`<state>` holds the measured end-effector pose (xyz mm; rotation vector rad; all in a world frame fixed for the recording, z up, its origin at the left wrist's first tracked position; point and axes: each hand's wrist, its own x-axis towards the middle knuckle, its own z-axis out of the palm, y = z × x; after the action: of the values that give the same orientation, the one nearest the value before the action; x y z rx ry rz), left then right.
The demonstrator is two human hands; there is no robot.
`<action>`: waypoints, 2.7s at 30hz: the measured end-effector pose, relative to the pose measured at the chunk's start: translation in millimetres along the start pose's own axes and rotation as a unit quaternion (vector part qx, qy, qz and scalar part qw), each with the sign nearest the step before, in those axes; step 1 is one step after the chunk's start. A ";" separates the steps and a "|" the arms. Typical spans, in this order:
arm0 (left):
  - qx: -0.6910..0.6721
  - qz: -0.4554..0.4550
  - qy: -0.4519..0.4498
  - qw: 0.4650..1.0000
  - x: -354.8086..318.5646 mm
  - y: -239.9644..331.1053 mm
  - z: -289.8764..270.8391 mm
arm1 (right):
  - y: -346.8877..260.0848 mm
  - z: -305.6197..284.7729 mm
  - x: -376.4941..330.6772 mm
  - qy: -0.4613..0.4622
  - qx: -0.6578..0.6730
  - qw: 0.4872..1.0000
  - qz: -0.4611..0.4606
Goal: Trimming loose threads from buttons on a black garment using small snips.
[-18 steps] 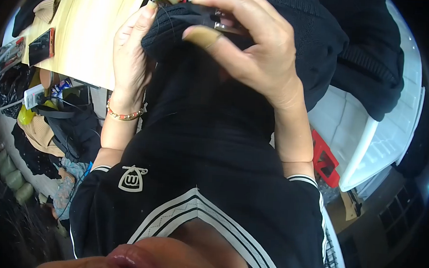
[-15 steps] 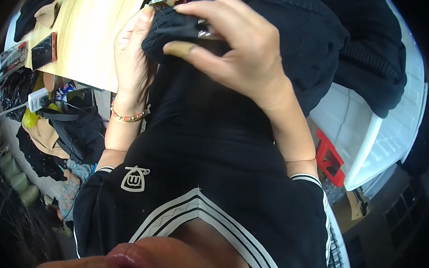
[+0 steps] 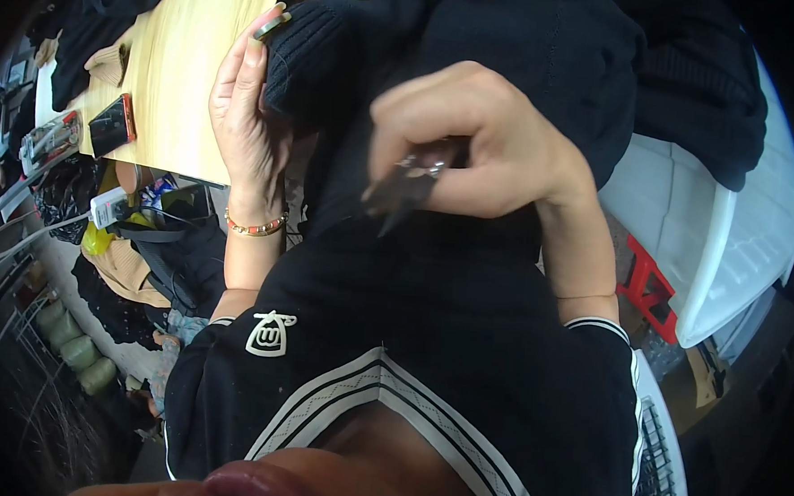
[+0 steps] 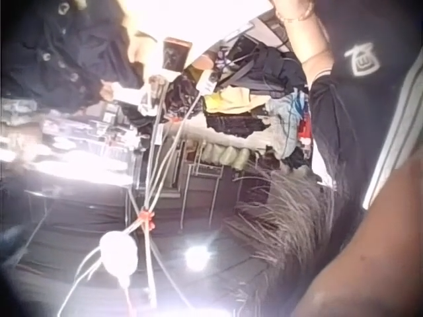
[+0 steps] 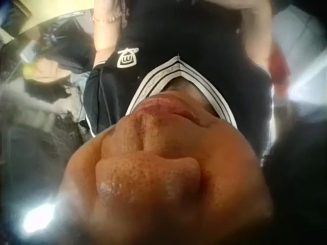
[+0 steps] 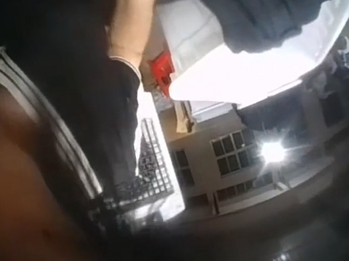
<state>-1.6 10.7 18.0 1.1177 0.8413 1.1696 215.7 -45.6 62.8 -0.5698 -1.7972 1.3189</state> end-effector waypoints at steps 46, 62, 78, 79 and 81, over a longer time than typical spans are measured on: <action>-0.038 -0.022 -0.005 0.999 -10.0 3.1 27.0 | -13.9 12.4 -3.6 0.255 -0.412 0.874 0.035; -0.011 0.050 -0.027 0.998 -13.6 0.7 38.6 | -10.4 15.1 -1.2 0.275 -0.429 0.860 0.032; 0.153 0.036 -0.053 0.986 18.5 10.9 24.4 | -10.4 10.9 -48.6 0.235 -0.165 0.958 0.018; 0.136 0.041 -0.058 0.988 25.9 9.4 33.7 | -13.5 11.4 -54.2 0.235 -0.152 0.960 0.027; 0.245 0.120 -0.124 0.954 47.9 -3.5 50.1 | -15.4 12.3 -64.3 0.241 -0.146 0.959 0.035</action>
<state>56.8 46.1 30.0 1.7775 0.8352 1.0084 243.6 -106.1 53.5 -1.0274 -1.5742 0.8604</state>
